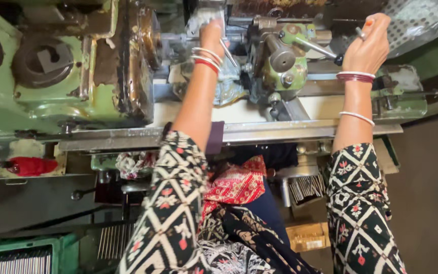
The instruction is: The person repeatedly picks metal rods from a green tray, inserts them into a green industrial machine, and operates the levers to process each rod. The person then removes the processed rods and places them back into the tray. This cycle continues throughout the clip.
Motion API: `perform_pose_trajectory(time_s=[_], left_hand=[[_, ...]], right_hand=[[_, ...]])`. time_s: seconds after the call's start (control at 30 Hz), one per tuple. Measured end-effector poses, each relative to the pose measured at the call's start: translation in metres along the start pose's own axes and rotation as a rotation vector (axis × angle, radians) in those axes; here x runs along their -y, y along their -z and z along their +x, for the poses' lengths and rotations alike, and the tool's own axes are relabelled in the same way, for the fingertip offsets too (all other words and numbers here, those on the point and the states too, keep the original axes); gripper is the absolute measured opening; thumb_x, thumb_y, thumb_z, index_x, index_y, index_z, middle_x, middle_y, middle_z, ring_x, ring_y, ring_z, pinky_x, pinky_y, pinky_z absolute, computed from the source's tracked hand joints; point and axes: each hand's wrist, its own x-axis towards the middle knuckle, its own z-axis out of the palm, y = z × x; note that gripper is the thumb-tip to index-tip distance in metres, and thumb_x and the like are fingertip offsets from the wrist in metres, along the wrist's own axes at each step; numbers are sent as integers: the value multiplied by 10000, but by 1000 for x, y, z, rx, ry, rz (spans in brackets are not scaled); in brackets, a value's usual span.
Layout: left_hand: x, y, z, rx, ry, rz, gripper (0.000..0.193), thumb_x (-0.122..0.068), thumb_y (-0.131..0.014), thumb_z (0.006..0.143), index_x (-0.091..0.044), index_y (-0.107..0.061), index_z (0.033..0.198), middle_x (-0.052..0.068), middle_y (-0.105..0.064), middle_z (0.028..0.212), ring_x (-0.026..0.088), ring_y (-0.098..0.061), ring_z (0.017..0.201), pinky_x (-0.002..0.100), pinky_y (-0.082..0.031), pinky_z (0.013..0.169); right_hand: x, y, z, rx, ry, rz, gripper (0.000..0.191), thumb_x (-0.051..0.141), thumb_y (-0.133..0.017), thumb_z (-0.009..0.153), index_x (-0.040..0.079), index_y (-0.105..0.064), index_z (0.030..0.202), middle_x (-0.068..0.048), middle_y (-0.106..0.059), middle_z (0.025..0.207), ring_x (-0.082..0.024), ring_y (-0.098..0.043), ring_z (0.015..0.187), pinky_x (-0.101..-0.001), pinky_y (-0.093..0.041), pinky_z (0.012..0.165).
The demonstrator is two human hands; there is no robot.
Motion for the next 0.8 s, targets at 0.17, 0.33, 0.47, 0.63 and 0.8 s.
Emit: perform_pose_trajectory(time_s=[0.17,0.33,0.47,0.63,0.8], left_hand=[[22,-12,9,-517,-18,301,511,-454,-577,908,15,-701,1071,304,-711,1113,417,-710,938,498,-592,775],[53,-2,30,-591,-277,324,589,-417,-512,1006,143,-685,1063,360,-680,1177,470,-645,1074,500,-498,932],[48,-9,32,-530,-379,177,592,-403,-501,1000,158,-669,1084,341,-698,1179,424,-702,1042,466,-531,925],[45,-4,36,-569,-318,157,547,-368,-519,988,144,-669,1111,330,-690,1205,408,-697,1068,449,-523,936],[46,-4,44,-575,-324,91,548,-372,-511,1001,127,-637,1187,311,-632,1289,402,-649,1122,431,-488,980]], right_hand=[[6,-18,-16,254,163,-374,148,16,-599,909,49,-592,1052,-235,-554,1019,-462,-577,952,-558,-471,802],[-9,-24,-44,375,-42,-284,94,56,-593,1041,46,-599,1134,-265,-559,1086,-492,-585,931,-578,-473,776],[-7,-24,-34,346,-119,-271,114,59,-586,1025,67,-600,1138,-263,-560,1098,-501,-605,908,-593,-474,764],[-7,-30,-40,353,-169,-259,95,99,-590,1070,67,-577,1158,-260,-554,1109,-511,-607,916,-599,-472,752],[-6,-32,-40,365,-178,-254,199,26,-587,949,79,-580,1141,-247,-558,1110,-504,-613,923,-597,-474,755]])
